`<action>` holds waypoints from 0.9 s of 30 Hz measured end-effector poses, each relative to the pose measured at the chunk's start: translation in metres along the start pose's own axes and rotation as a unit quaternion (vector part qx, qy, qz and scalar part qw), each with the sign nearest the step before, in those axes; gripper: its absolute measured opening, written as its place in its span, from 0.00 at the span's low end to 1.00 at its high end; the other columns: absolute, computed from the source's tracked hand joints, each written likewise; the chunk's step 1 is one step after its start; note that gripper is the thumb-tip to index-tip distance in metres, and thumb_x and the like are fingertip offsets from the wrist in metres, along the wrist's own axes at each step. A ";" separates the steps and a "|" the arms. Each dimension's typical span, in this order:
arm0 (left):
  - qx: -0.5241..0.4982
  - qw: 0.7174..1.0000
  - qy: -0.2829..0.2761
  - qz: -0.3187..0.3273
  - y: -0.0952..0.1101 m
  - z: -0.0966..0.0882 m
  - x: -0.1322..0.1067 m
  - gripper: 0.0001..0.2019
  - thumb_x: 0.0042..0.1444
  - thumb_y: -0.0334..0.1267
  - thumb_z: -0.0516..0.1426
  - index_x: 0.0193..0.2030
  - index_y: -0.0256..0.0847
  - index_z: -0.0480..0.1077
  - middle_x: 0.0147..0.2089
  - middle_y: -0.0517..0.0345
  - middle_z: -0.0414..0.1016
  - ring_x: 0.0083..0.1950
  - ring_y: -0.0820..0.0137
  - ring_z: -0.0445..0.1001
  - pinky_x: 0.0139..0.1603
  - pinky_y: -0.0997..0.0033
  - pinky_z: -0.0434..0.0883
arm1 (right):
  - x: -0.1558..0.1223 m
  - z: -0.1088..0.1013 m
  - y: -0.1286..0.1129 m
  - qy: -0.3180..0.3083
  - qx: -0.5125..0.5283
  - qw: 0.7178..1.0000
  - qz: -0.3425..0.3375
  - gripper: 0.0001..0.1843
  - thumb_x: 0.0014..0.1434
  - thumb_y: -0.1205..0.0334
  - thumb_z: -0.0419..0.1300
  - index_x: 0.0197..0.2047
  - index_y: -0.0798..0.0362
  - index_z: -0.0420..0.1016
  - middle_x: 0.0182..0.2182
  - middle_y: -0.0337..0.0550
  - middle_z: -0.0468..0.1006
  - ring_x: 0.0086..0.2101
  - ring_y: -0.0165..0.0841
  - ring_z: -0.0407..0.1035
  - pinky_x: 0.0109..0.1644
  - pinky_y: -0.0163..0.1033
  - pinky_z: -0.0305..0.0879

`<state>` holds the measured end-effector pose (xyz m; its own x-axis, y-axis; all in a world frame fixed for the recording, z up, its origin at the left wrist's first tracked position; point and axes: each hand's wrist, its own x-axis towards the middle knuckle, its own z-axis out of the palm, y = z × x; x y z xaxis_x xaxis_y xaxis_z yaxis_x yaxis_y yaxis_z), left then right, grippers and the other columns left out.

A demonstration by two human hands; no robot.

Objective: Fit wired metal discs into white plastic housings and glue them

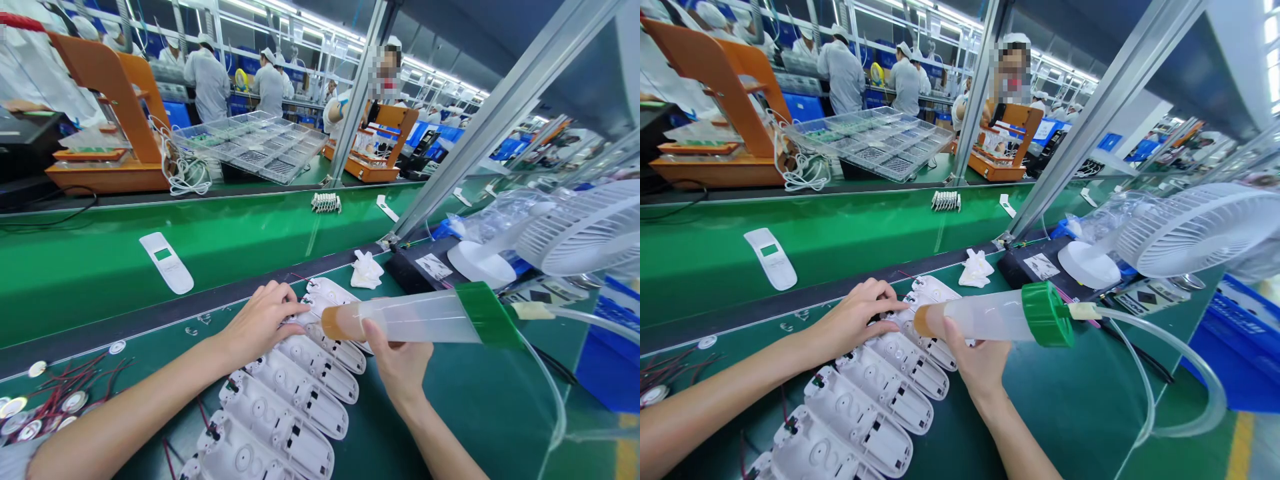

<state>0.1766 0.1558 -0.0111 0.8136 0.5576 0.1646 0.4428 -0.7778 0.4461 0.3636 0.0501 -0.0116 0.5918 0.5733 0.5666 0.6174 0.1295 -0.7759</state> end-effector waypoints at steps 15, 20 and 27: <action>0.002 1.000 -0.008 -0.004 0.002 -0.004 0.000 0.16 0.53 0.37 0.60 0.49 0.48 0.69 0.41 0.57 0.66 0.42 0.66 0.62 0.41 0.66 0.60 | 0.004 -0.009 -0.009 -0.025 -0.011 0.999 0.020 0.16 0.46 0.50 0.63 0.29 0.56 0.72 0.26 0.50 0.76 0.24 0.40 0.70 0.24 0.43 0.68; 0.001 1.000 -0.009 -0.006 0.003 -0.003 0.000 0.15 0.53 0.38 0.60 0.49 0.47 0.69 0.41 0.57 0.66 0.42 0.66 0.62 0.41 0.66 0.60 | 0.004 -0.009 -0.011 -0.025 0.002 1.000 0.010 0.15 0.46 0.51 0.63 0.27 0.56 0.72 0.24 0.48 0.75 0.25 0.41 0.71 0.28 0.44 0.70; -0.005 1.000 -0.004 -0.009 0.005 -0.007 -0.002 0.18 0.53 0.37 0.60 0.52 0.46 0.67 0.43 0.57 0.67 0.43 0.66 0.62 0.42 0.66 0.61 | 0.003 -0.011 -0.010 -0.002 0.058 0.998 0.007 0.16 0.48 0.52 0.64 0.29 0.59 0.73 0.25 0.50 0.75 0.27 0.41 0.71 0.30 0.44 0.69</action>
<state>0.1745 0.1526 -0.0028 0.8087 0.5689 0.1494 0.4535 -0.7648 0.4575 0.3646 0.0419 0.0009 0.5985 0.5787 0.5540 0.5445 0.2134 -0.8111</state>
